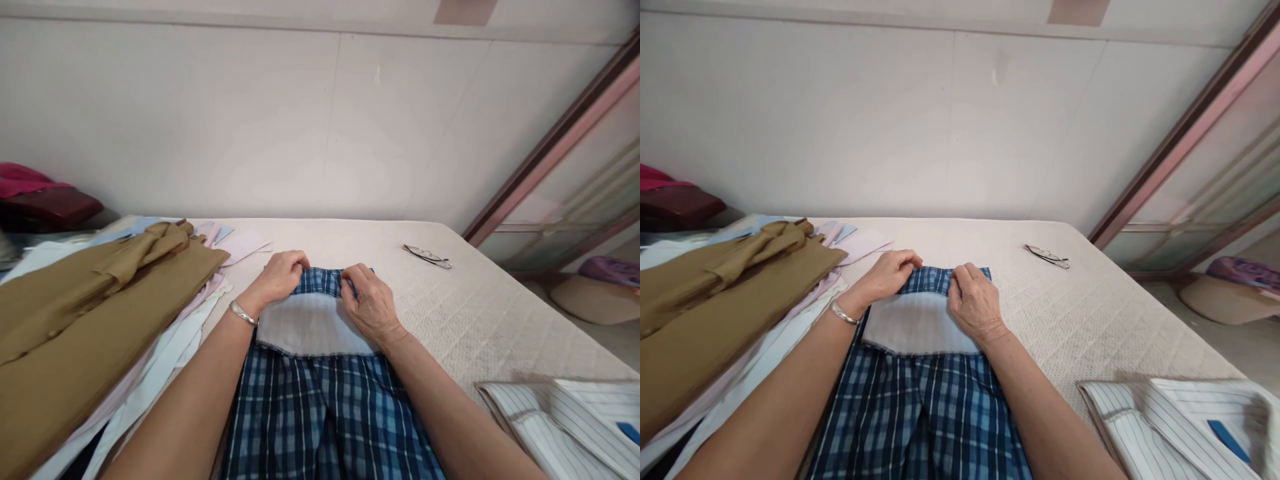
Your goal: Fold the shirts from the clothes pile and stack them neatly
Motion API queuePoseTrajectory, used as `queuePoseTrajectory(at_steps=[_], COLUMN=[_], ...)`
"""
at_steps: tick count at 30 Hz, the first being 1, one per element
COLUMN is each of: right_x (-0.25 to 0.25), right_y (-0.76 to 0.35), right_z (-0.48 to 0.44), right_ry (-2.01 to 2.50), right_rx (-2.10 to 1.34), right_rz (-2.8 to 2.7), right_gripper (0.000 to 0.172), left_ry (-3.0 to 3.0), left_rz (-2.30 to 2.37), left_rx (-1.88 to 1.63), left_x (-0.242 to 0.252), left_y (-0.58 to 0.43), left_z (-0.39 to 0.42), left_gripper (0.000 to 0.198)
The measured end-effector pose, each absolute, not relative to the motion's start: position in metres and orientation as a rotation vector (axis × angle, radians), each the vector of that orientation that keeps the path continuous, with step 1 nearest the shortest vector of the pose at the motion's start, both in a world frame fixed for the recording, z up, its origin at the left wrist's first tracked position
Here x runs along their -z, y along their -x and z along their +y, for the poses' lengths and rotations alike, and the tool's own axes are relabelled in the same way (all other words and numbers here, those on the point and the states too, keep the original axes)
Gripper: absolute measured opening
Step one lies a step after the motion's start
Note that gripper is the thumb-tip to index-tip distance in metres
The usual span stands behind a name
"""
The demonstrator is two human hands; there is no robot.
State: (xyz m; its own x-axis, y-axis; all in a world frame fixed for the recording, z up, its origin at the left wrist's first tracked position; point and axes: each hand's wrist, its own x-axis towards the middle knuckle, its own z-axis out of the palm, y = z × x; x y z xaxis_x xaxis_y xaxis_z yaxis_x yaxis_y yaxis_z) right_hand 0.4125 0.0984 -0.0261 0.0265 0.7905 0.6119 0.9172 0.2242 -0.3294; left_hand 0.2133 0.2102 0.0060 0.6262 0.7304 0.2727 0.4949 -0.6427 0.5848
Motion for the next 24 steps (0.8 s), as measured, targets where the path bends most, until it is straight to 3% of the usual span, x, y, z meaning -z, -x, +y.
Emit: queuePoseTrajectory(at_steps=[4,7,8,12,17,20,24], right_x=[0.029,0.032,0.032,0.032,0.033,0.025,0.006], right_y=[-0.409,-0.407,-0.407,-0.409,-0.405,-0.408,-0.434], right_z=[0.099,0.099,0.099,0.099,0.098,0.097,0.097], right_ry=[1.501,1.476,1.484,1.565,1.57,1.62,1.626], right_rx=[0.171,0.088,0.067,0.117,0.088,-0.11,-0.095], right_rz=[-1.98,-2.183,-2.222,-2.126,-2.047,-2.072,-1.737], right_gripper=[0.02,0.008,0.012,0.026,0.011,0.018,0.032], left_ry=[-2.476,-2.492,-2.498,-2.519,-2.502,-2.391,-2.39], left_rz=[0.872,0.804,0.802,0.767,0.604,0.505,0.865], left_rx=[-0.597,-0.454,-0.412,-0.301,-0.198,-0.194,-0.4], left_x=[0.002,0.01,0.013,0.018,0.011,-0.001,-0.014], left_y=[-0.219,-0.221,-0.221,-0.222,-0.224,-0.213,-0.185], left_z=[0.205,0.205,0.206,0.209,0.206,0.211,0.229], left_gripper=[0.046,0.069,0.071,0.065,0.058,0.048,0.034])
